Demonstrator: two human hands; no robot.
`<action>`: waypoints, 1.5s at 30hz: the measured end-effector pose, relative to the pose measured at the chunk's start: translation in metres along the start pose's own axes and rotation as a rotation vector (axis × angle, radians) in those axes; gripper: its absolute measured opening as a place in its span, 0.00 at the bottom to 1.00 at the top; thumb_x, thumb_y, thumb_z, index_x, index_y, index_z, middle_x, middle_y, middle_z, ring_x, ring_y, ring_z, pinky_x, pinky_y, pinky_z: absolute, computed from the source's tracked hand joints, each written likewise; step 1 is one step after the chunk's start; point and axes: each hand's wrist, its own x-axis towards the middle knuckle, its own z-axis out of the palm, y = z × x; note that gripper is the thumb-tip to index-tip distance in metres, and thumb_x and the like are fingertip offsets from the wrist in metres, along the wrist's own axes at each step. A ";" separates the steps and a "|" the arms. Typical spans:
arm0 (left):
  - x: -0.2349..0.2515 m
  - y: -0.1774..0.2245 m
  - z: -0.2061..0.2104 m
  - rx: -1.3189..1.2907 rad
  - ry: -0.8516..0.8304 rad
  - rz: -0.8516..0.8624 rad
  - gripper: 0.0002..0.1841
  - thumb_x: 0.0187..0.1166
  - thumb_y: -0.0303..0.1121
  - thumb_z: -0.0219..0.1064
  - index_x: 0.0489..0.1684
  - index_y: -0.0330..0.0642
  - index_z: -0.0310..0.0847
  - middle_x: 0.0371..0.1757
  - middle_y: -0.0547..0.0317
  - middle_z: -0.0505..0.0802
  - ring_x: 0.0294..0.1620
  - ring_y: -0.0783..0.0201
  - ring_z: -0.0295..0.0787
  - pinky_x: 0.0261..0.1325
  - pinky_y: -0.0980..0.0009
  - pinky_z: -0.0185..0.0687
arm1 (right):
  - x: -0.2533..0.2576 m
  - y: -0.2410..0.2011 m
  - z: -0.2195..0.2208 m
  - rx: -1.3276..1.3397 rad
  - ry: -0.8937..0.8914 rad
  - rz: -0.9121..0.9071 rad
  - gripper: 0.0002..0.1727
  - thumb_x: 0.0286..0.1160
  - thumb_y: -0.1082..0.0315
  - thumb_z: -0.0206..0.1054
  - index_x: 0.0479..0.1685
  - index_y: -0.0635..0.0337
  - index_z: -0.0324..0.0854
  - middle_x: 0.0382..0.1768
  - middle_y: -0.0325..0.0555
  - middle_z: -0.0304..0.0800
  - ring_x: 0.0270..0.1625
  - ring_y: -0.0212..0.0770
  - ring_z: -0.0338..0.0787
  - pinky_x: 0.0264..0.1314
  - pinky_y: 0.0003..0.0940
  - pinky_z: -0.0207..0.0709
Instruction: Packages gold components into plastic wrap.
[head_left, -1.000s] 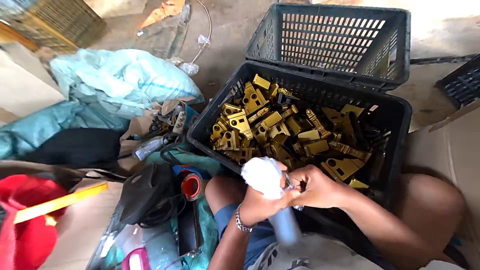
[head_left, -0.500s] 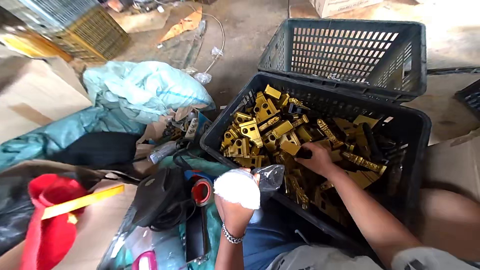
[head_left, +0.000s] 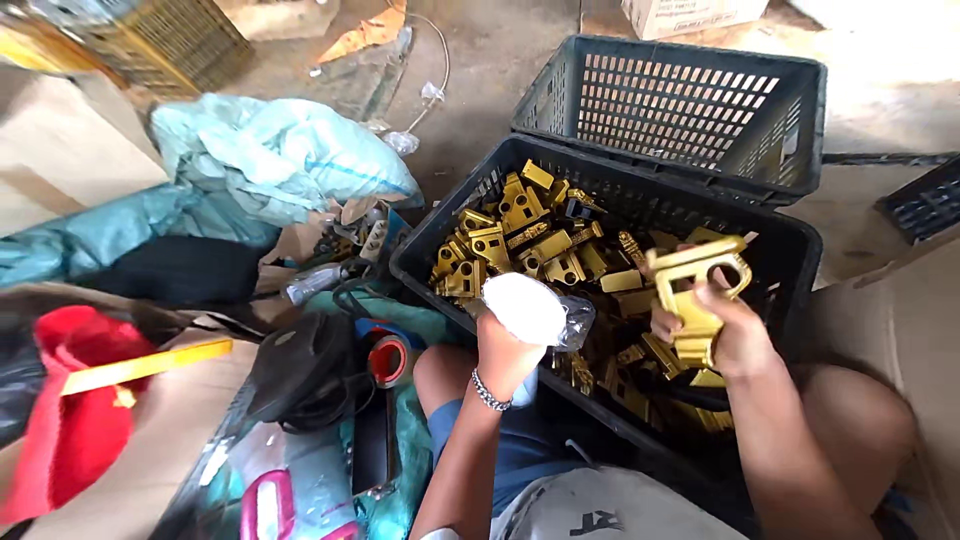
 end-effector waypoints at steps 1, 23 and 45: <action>0.000 0.003 0.004 -0.025 -0.013 -0.029 0.22 0.59 0.27 0.81 0.50 0.23 0.82 0.42 0.56 0.94 0.46 0.80 0.91 0.57 0.80 0.87 | -0.004 -0.002 0.006 -0.080 -0.094 0.065 0.34 0.63 0.47 0.79 0.72 0.40 0.75 0.45 0.37 0.94 0.30 0.33 0.91 0.30 0.28 0.87; -0.002 0.002 0.017 -0.051 -0.039 0.176 0.21 0.59 0.28 0.80 0.44 0.18 0.84 0.41 0.44 0.96 0.47 0.69 0.95 0.60 0.74 0.89 | 0.011 0.035 0.089 -1.569 -0.045 -0.045 0.29 0.69 0.69 0.70 0.72 0.70 0.75 0.67 0.70 0.81 0.50 0.67 0.92 0.45 0.59 0.86; -0.044 0.046 0.011 -0.265 -0.150 0.076 0.20 0.63 0.29 0.80 0.49 0.24 0.82 0.46 0.57 0.95 0.53 0.78 0.90 0.62 0.79 0.85 | 0.026 0.037 0.063 -0.962 0.091 -0.497 0.34 0.63 0.53 0.76 0.71 0.62 0.84 0.63 0.60 0.85 0.65 0.45 0.83 0.69 0.39 0.77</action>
